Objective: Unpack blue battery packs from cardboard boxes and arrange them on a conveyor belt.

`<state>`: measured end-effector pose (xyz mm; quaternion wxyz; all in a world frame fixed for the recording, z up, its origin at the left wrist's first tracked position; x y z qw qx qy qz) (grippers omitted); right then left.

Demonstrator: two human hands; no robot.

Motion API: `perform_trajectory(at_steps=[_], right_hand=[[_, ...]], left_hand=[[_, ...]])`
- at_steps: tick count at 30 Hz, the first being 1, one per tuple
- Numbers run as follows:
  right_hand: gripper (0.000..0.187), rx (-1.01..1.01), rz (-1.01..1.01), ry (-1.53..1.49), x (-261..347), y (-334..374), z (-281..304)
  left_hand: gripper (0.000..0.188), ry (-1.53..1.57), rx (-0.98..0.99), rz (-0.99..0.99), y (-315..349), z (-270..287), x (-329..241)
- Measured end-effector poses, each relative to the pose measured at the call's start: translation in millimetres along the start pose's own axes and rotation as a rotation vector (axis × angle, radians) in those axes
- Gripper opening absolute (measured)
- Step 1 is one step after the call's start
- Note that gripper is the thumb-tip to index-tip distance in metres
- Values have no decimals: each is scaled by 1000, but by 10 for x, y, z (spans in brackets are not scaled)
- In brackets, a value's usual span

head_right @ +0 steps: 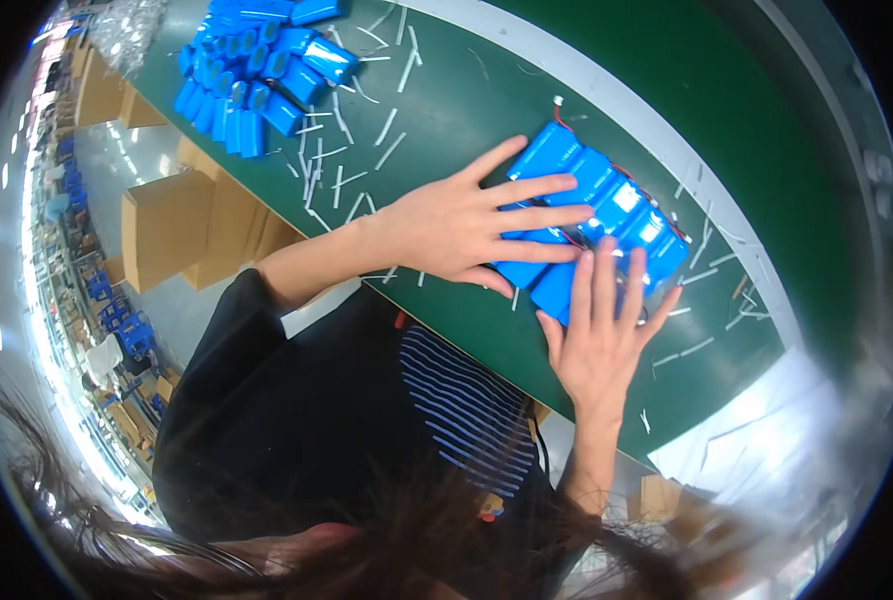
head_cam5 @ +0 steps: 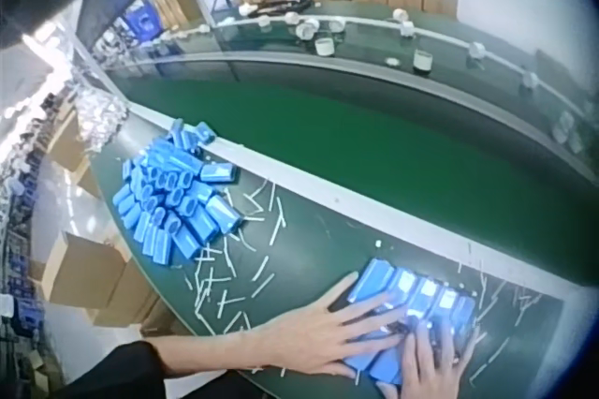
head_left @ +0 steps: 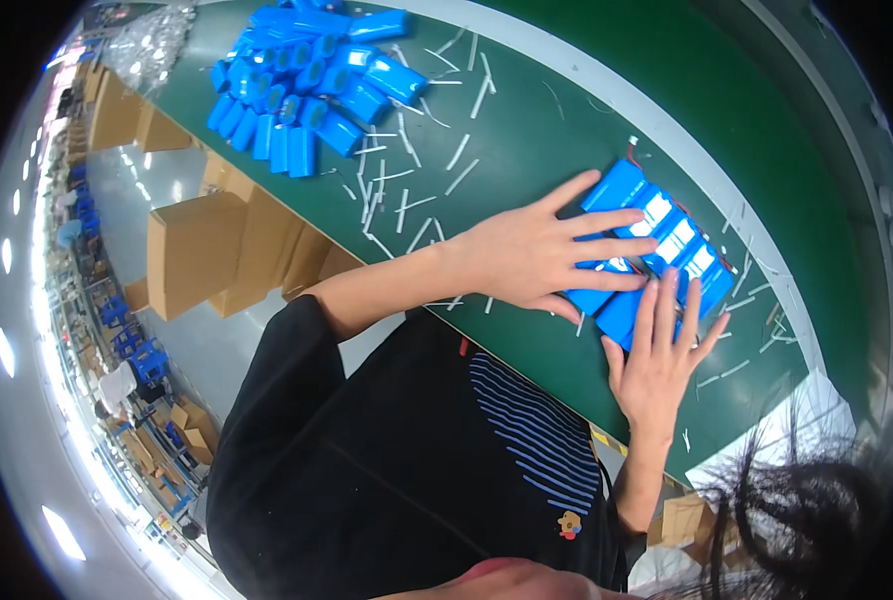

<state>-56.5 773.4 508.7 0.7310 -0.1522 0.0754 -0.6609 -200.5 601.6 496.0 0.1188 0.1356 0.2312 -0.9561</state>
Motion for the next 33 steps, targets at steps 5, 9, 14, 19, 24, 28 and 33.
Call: perform_trajectory(at_steps=[5,9,14,19,24,28,33], right_hand=[[80,150,-44,68,67,-66,-17],[85,86,-63,63,75,-152,40],[91,-13,-57,-111,-15,-236,-21],[91,-15,24,-186,-21,-187,31],[83,8,51,-289,227,-610,306],[56,28,203,-638,600,-1322,239],[47,-25,534,-741,1315,-2545,-541]], left_hand=[[79,15,-29,-6,38,-59,-67],[82,26,-19,39,13,-62,-22],[89,66,-40,68,-202,-100,-102],[92,-17,-31,46,-194,-26,-157],[73,53,-367,169,131,490,-6],[31,-276,-785,660,1177,1097,518],[37,-713,-766,940,1938,1573,666]])
Point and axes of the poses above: each hand's wrist, its own y-axis away from the middle knuckle, its own z-axis out of the back of the hand, x = y × z, the point moved 5 cm from there along -y, towards the middle knuckle, and after that the axes turned 15 degrees about -x, right-handed, at the moved point
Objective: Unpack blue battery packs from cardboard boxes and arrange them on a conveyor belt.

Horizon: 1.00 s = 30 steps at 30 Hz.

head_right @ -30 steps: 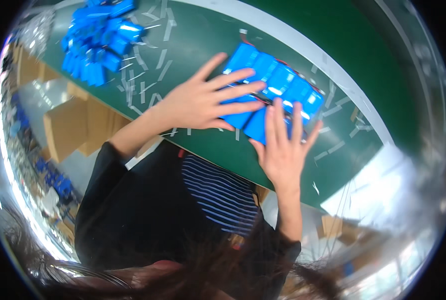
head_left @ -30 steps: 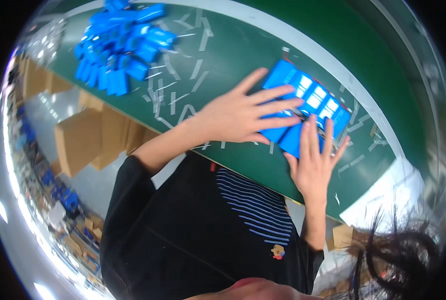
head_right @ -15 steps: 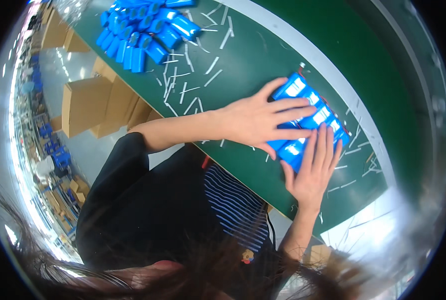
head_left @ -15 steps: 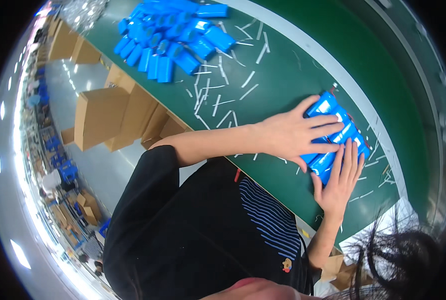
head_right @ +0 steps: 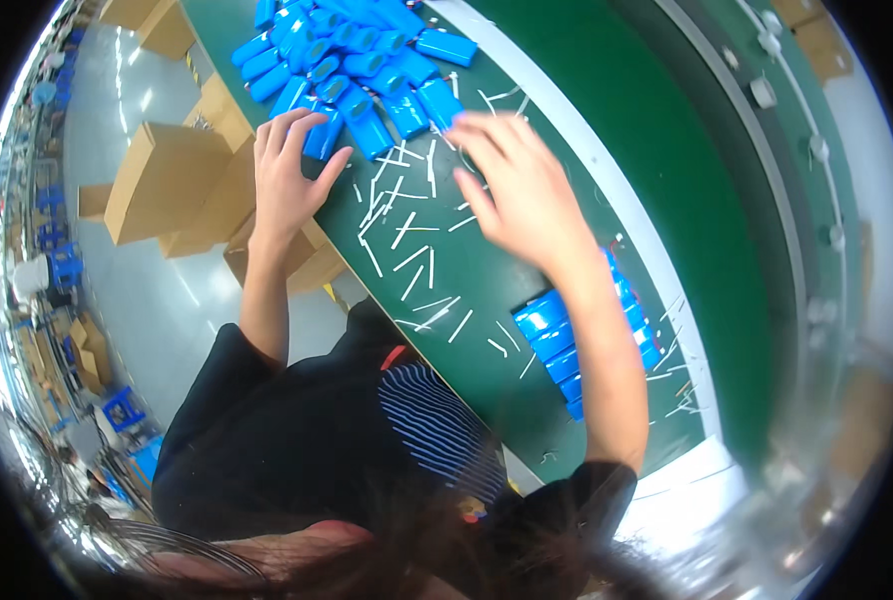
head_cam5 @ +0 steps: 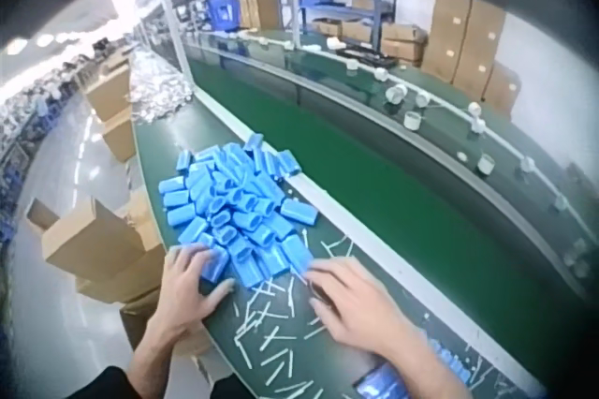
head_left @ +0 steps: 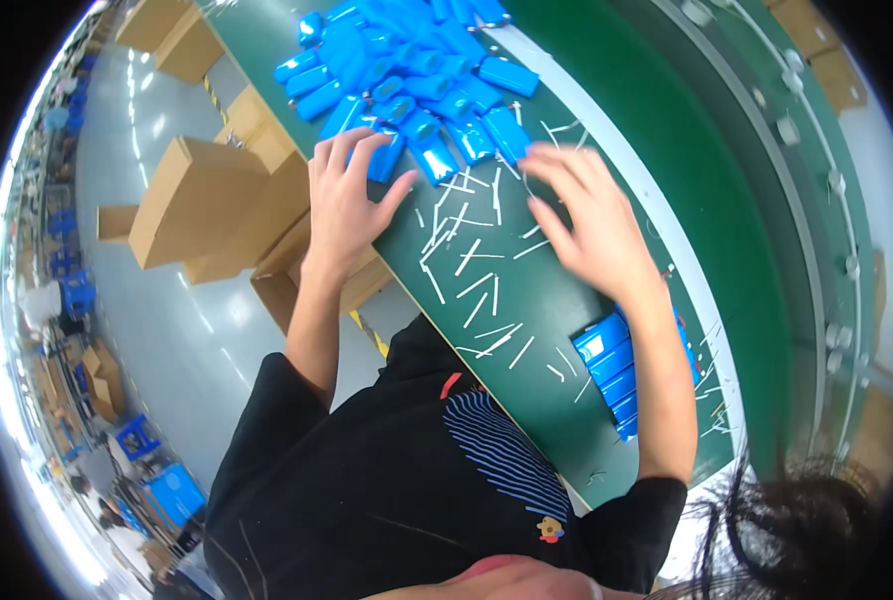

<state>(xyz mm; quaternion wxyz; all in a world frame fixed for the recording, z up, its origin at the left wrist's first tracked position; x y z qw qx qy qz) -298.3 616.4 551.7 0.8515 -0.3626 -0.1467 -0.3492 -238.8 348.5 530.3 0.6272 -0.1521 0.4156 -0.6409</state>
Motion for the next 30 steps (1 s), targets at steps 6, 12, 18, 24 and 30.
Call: perform_trajectory(at_steps=[6,12,18,24,30], right_hand=[[57,115,115,-25,-343,-542,-688],[77,182,77,-80,-312,-551,-832],[88,92,200,97,-223,-572,-939],[89,107,171,106,-207,-516,-944],[89,169,205,124,-206,-529,-875]], left_hand=[[52,72,252,48,103,53,398],[73,85,358,27,-6,-41,313],[85,-40,224,-139,27,-244,63],[85,154,206,35,207,-336,89],[85,230,188,19,253,-303,129]])
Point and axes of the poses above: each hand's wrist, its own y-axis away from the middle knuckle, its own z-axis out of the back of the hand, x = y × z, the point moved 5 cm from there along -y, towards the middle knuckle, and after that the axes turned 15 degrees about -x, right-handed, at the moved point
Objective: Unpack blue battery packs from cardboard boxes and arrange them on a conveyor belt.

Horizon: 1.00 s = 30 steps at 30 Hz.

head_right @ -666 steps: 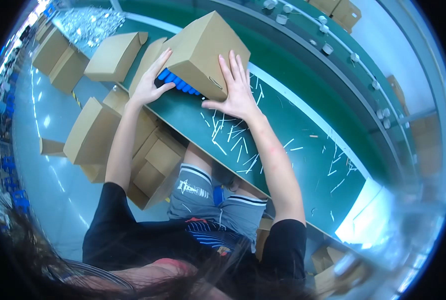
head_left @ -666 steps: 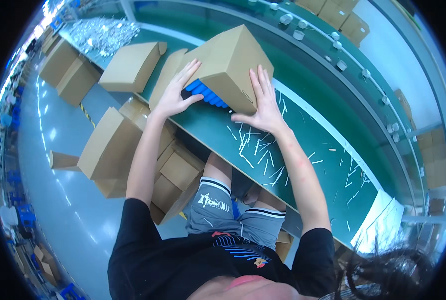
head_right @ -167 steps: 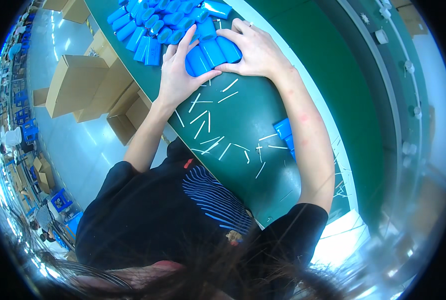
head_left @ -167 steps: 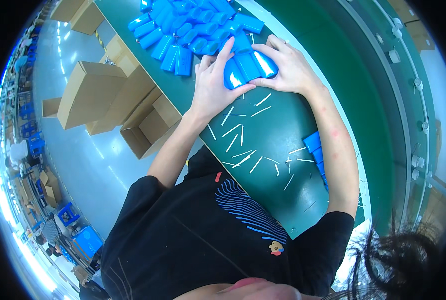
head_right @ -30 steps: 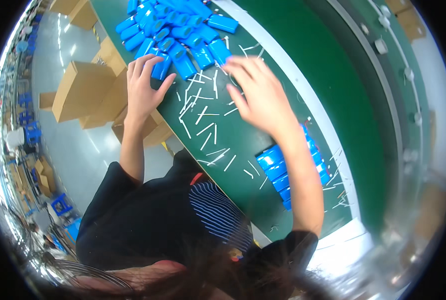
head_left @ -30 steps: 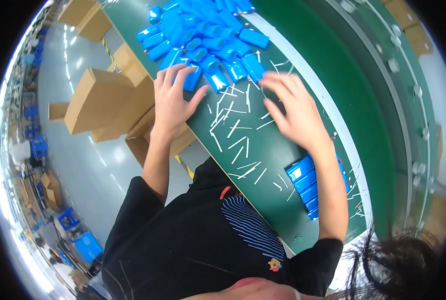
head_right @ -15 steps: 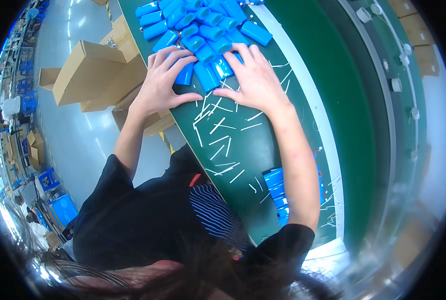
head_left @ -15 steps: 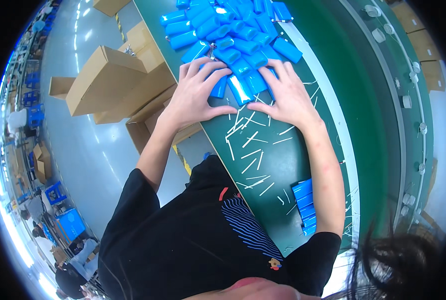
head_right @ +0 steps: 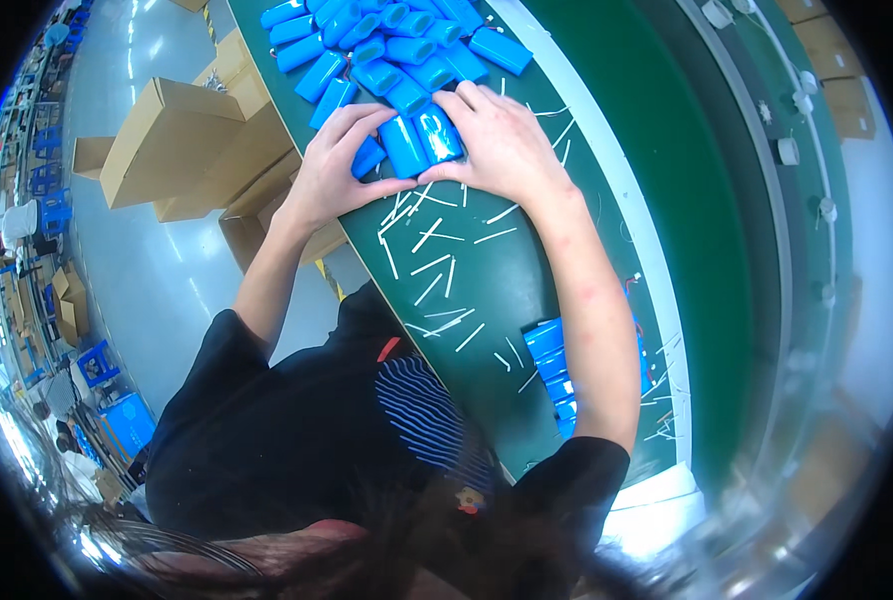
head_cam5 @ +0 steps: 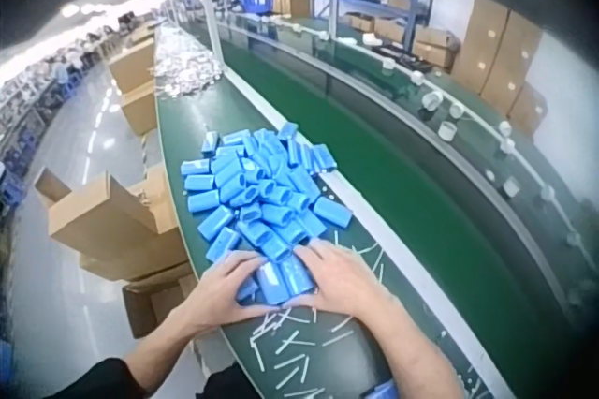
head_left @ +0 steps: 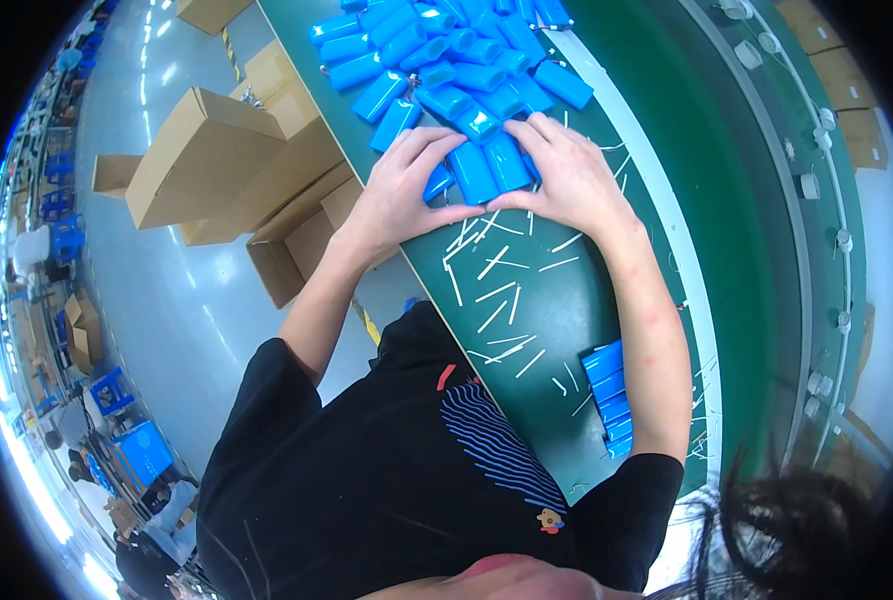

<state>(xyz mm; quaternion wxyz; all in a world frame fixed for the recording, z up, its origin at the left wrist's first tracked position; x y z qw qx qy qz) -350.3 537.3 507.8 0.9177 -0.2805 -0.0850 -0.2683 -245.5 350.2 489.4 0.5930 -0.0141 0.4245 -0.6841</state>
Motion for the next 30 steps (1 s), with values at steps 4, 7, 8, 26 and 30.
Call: perform_trajectory(at_steps=[4,7,8,26,30], right_hand=[[92,65,-149,-78,130,333,210],[95,121,-343,-118,325,689,482],[97,146,-443,-131,371,817,592],[89,204,-467,-184,437,1524,1029],[89,176,-638,-184,423,1524,981]], left_hand=[[89,237,90,-10,150,121,-92],[90,317,168,-30,254,179,-363],[90,361,205,-45,276,172,-472],[97,185,490,-192,430,215,-514],[92,168,306,-41,402,93,-629]])
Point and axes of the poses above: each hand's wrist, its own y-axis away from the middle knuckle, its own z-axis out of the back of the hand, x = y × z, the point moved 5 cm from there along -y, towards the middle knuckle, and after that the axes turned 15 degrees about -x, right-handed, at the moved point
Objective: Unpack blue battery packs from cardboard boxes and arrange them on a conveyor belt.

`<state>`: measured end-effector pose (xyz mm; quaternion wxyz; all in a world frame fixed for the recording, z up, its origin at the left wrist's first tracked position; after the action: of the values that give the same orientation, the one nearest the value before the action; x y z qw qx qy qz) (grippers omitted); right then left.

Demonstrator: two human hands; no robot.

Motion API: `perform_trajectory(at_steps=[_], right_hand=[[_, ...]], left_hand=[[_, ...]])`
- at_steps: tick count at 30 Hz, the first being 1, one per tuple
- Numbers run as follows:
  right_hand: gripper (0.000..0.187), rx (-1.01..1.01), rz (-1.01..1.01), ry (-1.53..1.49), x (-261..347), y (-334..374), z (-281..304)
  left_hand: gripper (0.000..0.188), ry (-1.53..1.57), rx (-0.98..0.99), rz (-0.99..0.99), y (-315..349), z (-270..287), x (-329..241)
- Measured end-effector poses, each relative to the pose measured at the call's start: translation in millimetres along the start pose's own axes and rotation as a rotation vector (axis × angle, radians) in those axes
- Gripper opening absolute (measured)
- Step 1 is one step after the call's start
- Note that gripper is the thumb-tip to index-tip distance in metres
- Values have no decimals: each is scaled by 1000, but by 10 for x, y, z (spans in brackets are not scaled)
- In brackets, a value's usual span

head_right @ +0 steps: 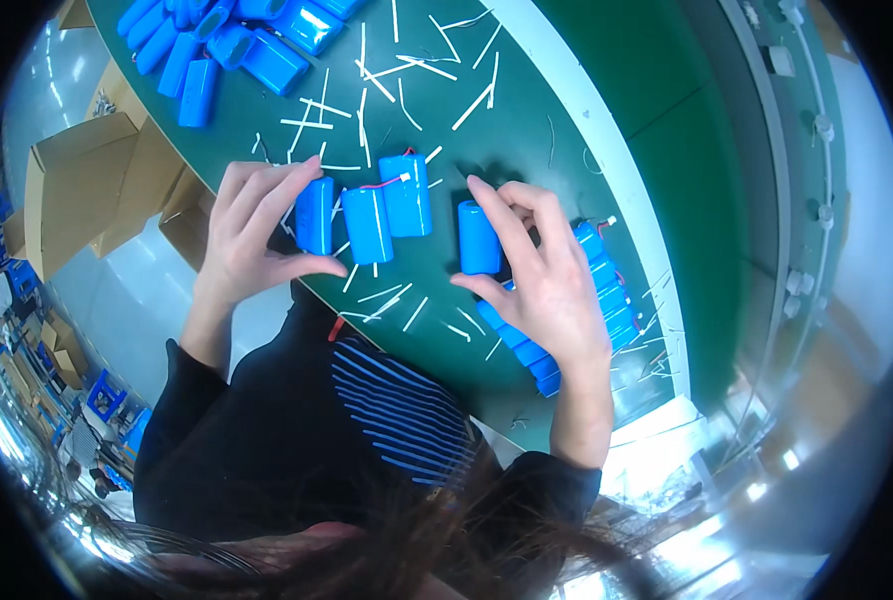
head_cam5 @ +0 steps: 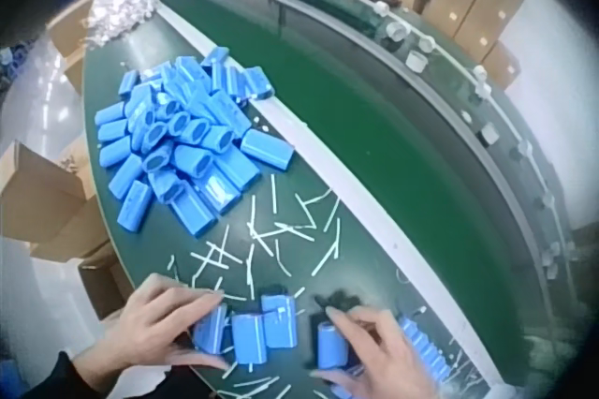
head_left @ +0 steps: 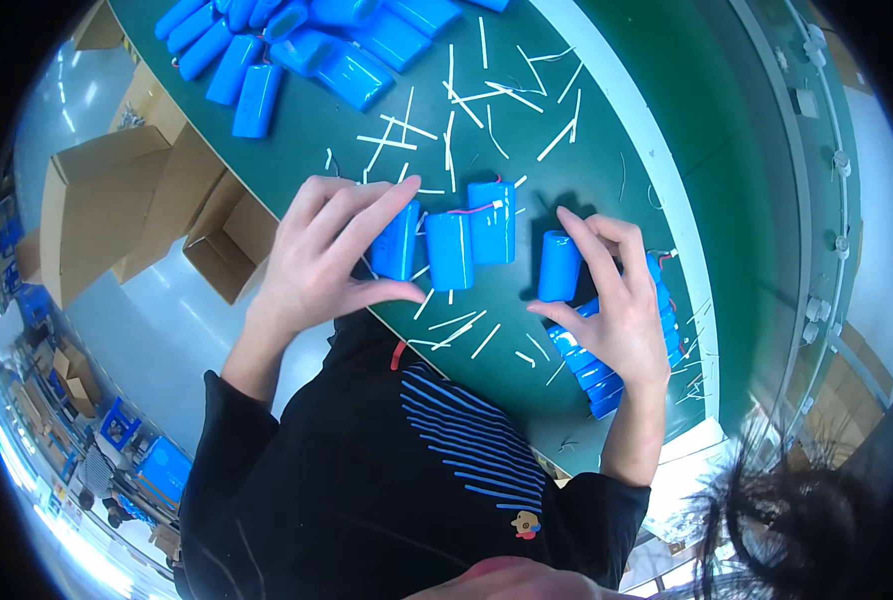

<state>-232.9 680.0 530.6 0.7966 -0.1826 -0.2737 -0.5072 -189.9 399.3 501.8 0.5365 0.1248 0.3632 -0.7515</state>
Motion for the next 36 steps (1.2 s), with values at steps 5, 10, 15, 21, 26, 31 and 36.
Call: perform_trajectory(at_steps=[5,10,15,21,26,31,36], right_hand=[[82,-128,3,6,1,-154,-54],[83,-198,75,-93,-15,-178,-104],[85,-296,-14,-217,-17,-187,-68],[93,-158,-8,-52,55,-301,-21],[93,-78,24,12,31,-370,-77],[87,-35,48,56,165,-491,-80],[82,-33,111,118,248,-515,-179]], left_hand=[[91,-76,-64,52,-87,-126,-121],[81,8,-92,103,-3,-140,-48],[73,86,-246,30,105,-138,17],[74,143,-149,54,140,-125,63],[77,213,-135,106,194,-89,93],[78,276,-162,143,253,40,126],[74,221,-248,143,147,-13,95]])
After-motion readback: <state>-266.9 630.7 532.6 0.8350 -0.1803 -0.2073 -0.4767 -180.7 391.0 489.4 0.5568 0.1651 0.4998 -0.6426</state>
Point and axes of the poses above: each hand's wrist, its own y-axis away from the middle knuckle, its own z-axis out of the back of the hand, x = y × z, the point moved 5 cm from there along -y, towards the middle knuckle, and after that the axes turned 15 degrees about -x, right-handed, at the moved point
